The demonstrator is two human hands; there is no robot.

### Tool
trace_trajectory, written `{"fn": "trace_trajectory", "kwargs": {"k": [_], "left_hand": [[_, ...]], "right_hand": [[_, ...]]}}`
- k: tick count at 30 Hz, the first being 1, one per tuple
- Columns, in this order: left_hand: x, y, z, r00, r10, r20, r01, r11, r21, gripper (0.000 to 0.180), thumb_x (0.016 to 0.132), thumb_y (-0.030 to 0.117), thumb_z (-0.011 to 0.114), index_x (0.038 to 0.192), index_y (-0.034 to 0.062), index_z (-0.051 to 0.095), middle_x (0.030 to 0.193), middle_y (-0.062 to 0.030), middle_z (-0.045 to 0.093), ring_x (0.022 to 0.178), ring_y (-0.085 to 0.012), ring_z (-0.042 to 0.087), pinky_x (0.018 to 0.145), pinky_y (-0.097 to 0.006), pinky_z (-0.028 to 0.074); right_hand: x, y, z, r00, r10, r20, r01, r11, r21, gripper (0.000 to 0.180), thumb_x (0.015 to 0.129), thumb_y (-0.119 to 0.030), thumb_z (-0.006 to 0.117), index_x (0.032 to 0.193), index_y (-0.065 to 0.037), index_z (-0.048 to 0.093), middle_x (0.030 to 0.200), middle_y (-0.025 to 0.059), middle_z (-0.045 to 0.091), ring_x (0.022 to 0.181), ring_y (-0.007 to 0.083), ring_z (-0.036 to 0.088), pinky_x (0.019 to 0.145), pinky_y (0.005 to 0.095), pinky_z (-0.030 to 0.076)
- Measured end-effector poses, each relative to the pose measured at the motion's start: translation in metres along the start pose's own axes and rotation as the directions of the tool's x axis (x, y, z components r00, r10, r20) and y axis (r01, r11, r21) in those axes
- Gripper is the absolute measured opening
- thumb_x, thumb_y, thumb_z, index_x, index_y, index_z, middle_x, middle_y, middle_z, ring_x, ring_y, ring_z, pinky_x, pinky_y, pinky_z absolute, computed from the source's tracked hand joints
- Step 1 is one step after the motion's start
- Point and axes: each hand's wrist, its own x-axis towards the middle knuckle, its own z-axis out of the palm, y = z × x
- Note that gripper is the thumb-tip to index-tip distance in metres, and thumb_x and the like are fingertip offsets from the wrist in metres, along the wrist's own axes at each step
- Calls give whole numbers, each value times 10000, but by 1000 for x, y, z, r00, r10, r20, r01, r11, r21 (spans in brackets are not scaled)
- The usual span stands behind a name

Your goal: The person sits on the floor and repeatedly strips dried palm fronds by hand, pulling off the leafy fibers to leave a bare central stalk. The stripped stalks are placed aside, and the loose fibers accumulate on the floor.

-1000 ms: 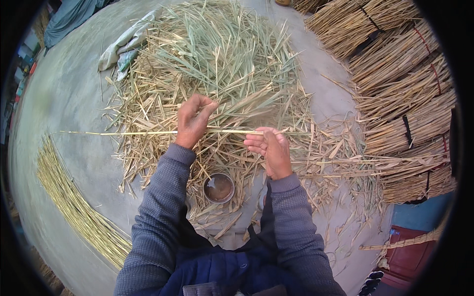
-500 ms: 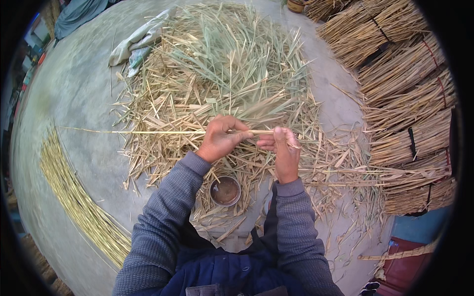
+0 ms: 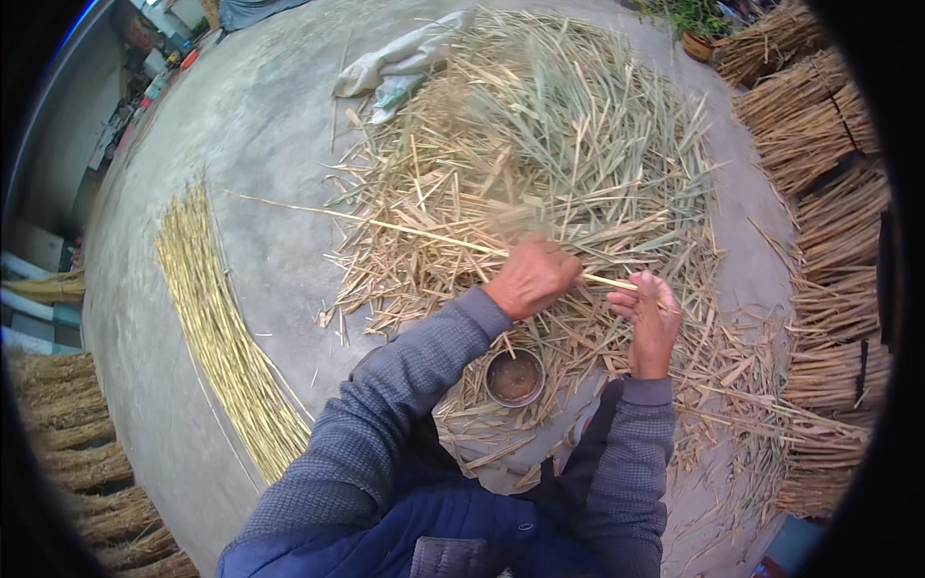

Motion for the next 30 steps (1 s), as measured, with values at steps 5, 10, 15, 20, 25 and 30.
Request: {"fn": "trace_trajectory", "kwargs": {"k": [5,10,15,20,25,30], "left_hand": [[-24,11,-31,1000,30,-1,-30,992,122,132,797,170,585,748,75,508,677,-45,560,691,-240,580,741,-375,436],[-90,61,-103,1000,11,27,-15,989,144,151,782,200,578,749,76,498,723,-52,527,714,-227,558,726,-354,432],[-205,94,-180,953,-146,264,75,962,262,143,811,212,583,836,94,505,780,-37,516,778,-198,560,682,-347,419],[-398,123,-240,780,-402,479,263,906,332,115,822,201,572,848,92,545,811,-52,566,854,-242,586,743,-385,432],[-625,145,-308,-88,-691,718,249,683,687,271,832,188,596,1072,92,678,1068,-109,720,1023,-340,642,923,-526,472],[-756,156,-283,48,-634,772,452,703,549,282,865,233,639,1123,127,682,1093,-129,707,1025,-319,656,891,-494,514]], "right_hand": [[11,-8,-19,997,37,-70,-31,996,80,399,1016,-395,620,1097,-4,609,938,110,708,741,132,689,653,234,560],[26,14,-35,998,53,22,-55,996,72,369,1002,-356,654,1138,-15,616,948,87,711,751,111,682,648,208,542],[43,38,-46,996,20,90,-15,998,-55,305,988,-259,676,1154,-13,610,941,77,708,738,104,677,652,200,546],[60,56,-56,995,15,101,6,980,-199,394,941,-152,659,1264,41,543,946,83,695,728,131,675,644,254,562],[51,50,-84,994,106,-7,-56,466,-883,934,838,-103,652,1589,19,111,1156,269,670,1083,388,661,952,452,524],[34,9,-134,999,34,-6,-28,709,-704,747,862,-293,694,1453,67,415,1285,231,645,1159,348,642,1016,414,501]]}}
